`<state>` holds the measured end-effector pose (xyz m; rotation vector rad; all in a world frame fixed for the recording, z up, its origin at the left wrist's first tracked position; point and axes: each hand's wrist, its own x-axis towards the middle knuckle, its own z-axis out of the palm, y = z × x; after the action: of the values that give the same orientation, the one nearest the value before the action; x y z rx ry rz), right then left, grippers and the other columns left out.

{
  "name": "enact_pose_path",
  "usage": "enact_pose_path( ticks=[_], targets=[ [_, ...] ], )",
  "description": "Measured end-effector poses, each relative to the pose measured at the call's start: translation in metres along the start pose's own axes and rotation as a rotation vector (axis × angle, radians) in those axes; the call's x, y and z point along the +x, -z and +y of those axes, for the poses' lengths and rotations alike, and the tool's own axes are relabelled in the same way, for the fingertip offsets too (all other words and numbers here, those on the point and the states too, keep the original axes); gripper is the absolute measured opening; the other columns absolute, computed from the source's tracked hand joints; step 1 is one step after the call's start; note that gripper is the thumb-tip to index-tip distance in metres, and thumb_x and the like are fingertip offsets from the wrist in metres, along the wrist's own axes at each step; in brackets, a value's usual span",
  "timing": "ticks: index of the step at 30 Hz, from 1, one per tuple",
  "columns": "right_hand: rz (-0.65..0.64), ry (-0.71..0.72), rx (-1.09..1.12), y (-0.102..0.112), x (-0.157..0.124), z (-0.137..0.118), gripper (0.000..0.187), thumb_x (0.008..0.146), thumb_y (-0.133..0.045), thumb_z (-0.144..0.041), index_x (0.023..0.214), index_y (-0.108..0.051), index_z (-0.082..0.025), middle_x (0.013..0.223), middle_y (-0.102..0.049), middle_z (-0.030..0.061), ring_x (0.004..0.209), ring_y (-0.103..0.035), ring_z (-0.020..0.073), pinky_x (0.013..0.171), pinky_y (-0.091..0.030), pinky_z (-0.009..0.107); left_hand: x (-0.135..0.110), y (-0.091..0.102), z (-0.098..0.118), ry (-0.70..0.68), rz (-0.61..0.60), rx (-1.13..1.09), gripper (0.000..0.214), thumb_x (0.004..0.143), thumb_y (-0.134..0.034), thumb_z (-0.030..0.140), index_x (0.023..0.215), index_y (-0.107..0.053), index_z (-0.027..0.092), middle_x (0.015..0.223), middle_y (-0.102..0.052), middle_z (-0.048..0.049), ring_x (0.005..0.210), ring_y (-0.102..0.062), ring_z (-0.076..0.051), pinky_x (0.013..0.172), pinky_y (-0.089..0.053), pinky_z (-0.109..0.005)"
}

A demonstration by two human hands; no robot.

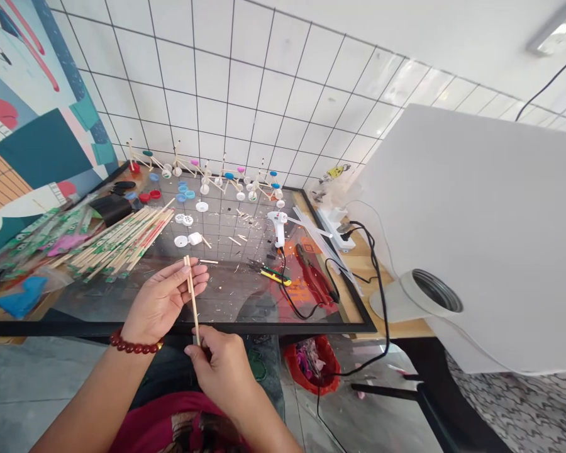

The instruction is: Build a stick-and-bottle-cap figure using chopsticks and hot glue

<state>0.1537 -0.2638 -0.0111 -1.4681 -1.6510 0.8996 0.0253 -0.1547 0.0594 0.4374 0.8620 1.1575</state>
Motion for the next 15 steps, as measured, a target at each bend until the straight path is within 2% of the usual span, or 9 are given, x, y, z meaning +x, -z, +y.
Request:
enact_pose_path(
  ticks=[3,5,7,9,12,15],
  targets=[
    [-0.005,0.038,-0.008,0.019,0.004,-0.004,0.022,0.094,-0.078,-0.044,0.096,-0.084,-0.023,0.066,-0.073,-0.0009,0.056,-0.061,0.0142,0.057,-0.047,0.024,0.000,0.002,0.000,0.031,-0.008,0.067,0.015,0.075,-0.090,0.011,0.088,-0.082,0.013,0.082,-0.084,-0.0095,0.071,-0.080,-0.020,0.066,-0.066,-0.026],
    [0.114,0.078,0.006,0.039,0.014,-0.007,0.027,0.097,-0.076,-0.047,0.099,-0.085,-0.022,0.073,-0.078,0.0019,0.060,-0.065,0.0155,0.061,-0.051,0.025,-0.002,0.005,-0.001,0.102,-0.053,0.160,0.019,0.072,-0.093,0.012,0.088,-0.082,0.012,0.079,-0.083,-0.0104,0.067,-0.078,-0.020,0.063,-0.065,-0.026],
    [0.264,0.127,0.029,0.058,0.029,-0.010,0.026,0.102,-0.069,-0.041,0.107,-0.086,-0.022,0.087,-0.082,0.0056,0.071,-0.071,0.0174,0.069,-0.056,0.028,-0.005,0.008,-0.005,0.179,-0.124,0.256,0.025,0.068,-0.097,0.015,0.089,-0.083,0.010,0.078,-0.083,-0.0119,0.066,-0.077,-0.021,0.062,-0.064,-0.027],
    [0.317,0.203,0.064,0.071,0.045,-0.010,0.023,0.100,-0.070,-0.039,0.104,-0.086,-0.023,0.091,-0.082,0.0069,0.078,-0.073,0.0190,0.073,-0.058,0.030,-0.009,0.010,-0.009,0.218,-0.191,0.318,0.032,0.065,-0.101,0.021,0.089,-0.084,0.009,0.077,-0.082,-0.0122,0.068,-0.078,-0.023,0.063,-0.064,-0.028],
    [0.296,0.274,0.116,0.077,0.061,-0.008,0.019,0.100,-0.072,-0.036,0.099,-0.087,-0.024,0.092,-0.082,0.0071,0.085,-0.075,0.0204,0.077,-0.060,0.032,-0.013,0.011,-0.016,0.230,-0.249,0.356,0.040,0.061,-0.105,0.033,0.087,-0.084,0.011,0.075,-0.081,-0.0113,0.071,-0.079,-0.023,0.065,-0.065,-0.028],
    [0.233,0.338,0.108,0.074,0.063,-0.006,0.018,0.102,-0.070,-0.031,0.105,-0.087,-0.026,0.095,-0.081,0.0068,0.088,-0.075,0.0195,0.078,-0.061,0.031,-0.015,0.009,-0.020,0.245,-0.283,0.345,0.046,0.055,-0.107,0.040,0.083,-0.084,0.012,0.074,-0.080,-0.0109,0.069,-0.078,-0.021,0.065,-0.065,-0.028]
  ],
)
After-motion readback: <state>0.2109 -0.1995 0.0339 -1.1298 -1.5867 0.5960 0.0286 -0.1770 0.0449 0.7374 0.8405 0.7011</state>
